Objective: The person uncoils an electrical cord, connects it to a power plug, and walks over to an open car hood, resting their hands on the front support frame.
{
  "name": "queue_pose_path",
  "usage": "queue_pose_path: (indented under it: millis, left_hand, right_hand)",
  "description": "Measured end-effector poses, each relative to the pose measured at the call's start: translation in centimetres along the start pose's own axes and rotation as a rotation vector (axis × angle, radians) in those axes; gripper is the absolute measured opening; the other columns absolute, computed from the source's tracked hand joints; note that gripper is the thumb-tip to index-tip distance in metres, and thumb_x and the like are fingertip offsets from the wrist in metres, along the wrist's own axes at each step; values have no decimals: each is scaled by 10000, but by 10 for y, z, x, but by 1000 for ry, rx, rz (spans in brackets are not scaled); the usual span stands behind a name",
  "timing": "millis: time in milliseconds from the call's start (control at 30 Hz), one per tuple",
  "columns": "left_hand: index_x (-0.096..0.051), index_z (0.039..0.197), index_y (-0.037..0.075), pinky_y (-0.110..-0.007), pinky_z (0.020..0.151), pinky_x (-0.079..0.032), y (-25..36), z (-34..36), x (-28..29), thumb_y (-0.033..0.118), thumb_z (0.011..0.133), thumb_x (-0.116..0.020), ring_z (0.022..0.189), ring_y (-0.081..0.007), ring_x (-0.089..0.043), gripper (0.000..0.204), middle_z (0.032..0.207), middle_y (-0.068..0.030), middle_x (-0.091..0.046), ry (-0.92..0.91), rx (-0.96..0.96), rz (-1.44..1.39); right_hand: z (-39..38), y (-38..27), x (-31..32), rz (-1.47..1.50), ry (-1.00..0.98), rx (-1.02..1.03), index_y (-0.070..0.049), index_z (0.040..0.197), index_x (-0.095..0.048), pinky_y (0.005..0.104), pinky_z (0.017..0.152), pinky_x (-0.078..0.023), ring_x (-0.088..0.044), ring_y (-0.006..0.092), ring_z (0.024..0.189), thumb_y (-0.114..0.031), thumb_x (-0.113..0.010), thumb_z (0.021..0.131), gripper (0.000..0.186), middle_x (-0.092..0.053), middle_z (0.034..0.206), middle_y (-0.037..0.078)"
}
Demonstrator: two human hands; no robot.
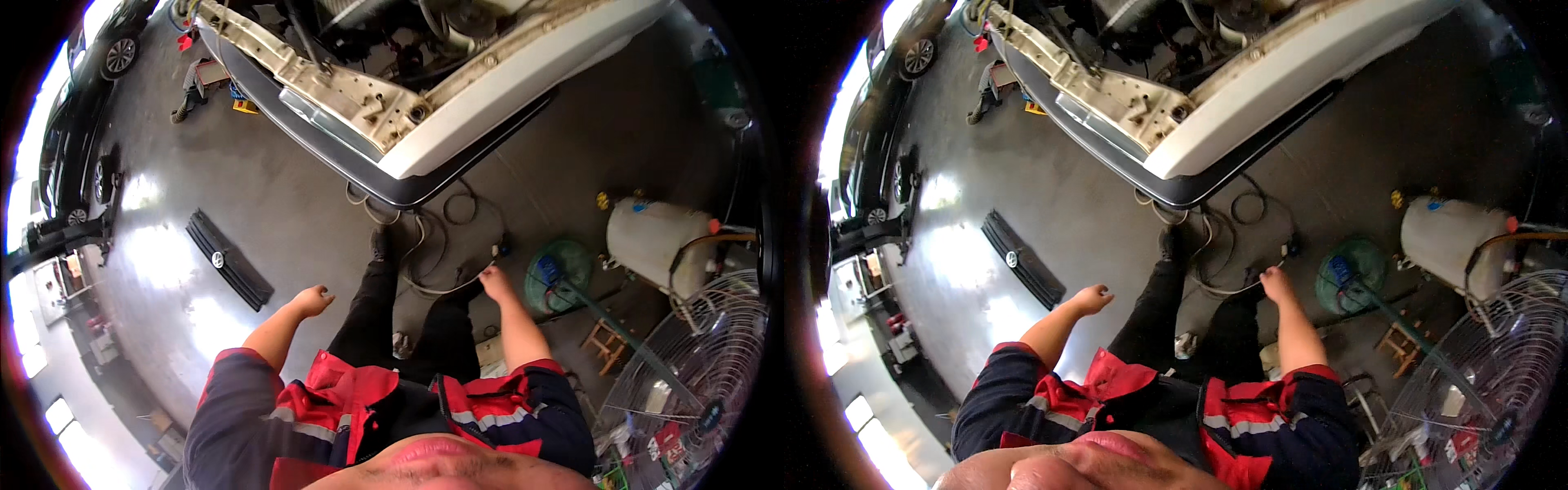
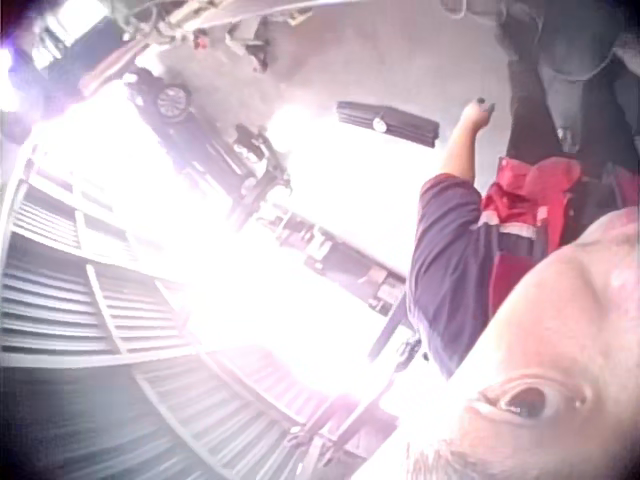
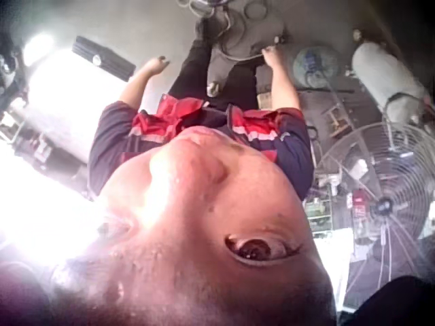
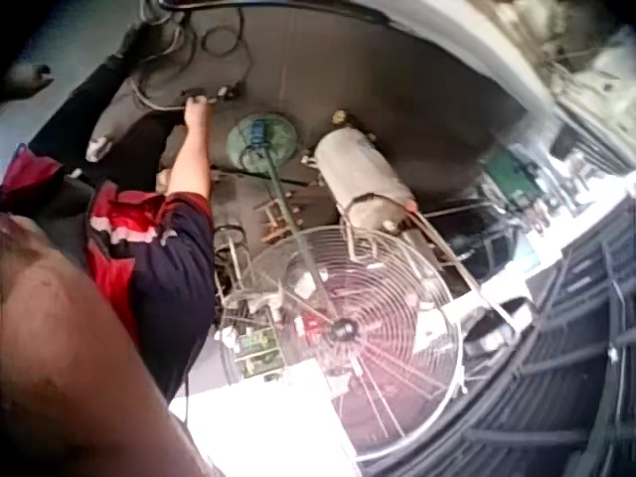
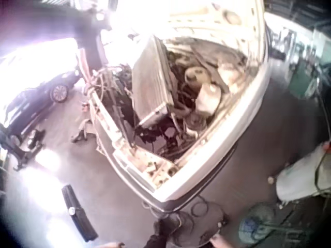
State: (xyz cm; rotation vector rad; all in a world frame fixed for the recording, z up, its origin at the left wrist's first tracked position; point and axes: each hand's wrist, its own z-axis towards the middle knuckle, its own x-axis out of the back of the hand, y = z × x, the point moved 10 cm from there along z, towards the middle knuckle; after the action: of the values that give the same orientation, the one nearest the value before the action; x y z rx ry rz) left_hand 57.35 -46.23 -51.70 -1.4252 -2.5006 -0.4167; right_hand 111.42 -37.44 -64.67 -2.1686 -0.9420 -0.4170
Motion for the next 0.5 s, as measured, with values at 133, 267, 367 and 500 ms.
queue_pose_path:
  millis: [133, 267, 367, 500]
  left_hand:
    - [-628, 1243, -1, -419, 1004, -476, -40, -67, 4, 492, 933, -562, 1170, -372, -612, 586, 1209, -239, -660, 102, 35, -189]
    - [-653, 1199, 2, -421, 988, -487, -112, -147, -49, 475, 933, -558, 1139, -379, -626, 551, 1164, -239, -677, 205, 158, -336]
    - [-650, 1188, -11, -426, 981, -490, -153, -201, -114, 483, 921, -563, 1130, -379, -630, 568, 1158, -246, -677, 239, 250, -451]
    - [-659, 1184, 26, -450, 997, -481, -178, -219, -245, 391, 958, -473, 1143, -409, -608, 467, 1210, -251, -643, 50, 30, -94]
  right_hand:
    - [-29, -54, 12, -113, -60, -33, -22, 1015, -695, 429, 827, -523, -678, 347, 955, -314, -682, 873, 325, -711, 973, 190]
    - [-55, -128, 25, -236, -157, 119, -19, 1086, -701, 414, 915, -513, -663, 347, 1055, -352, -666, 878, 394, -702, 1087, 209]
    - [-70, -160, 35, -323, -250, 199, 4, 1094, -691, 440, 957, -492, -638, 386, 1093, -344, -641, 878, 413, -686, 1121, 237]
    - [-85, -213, 52, -585, -333, 259, -7, 1112, -693, 422, 911, -514, -668, 353, 1040, -310, -659, 883, 382, -706, 1086, 210]
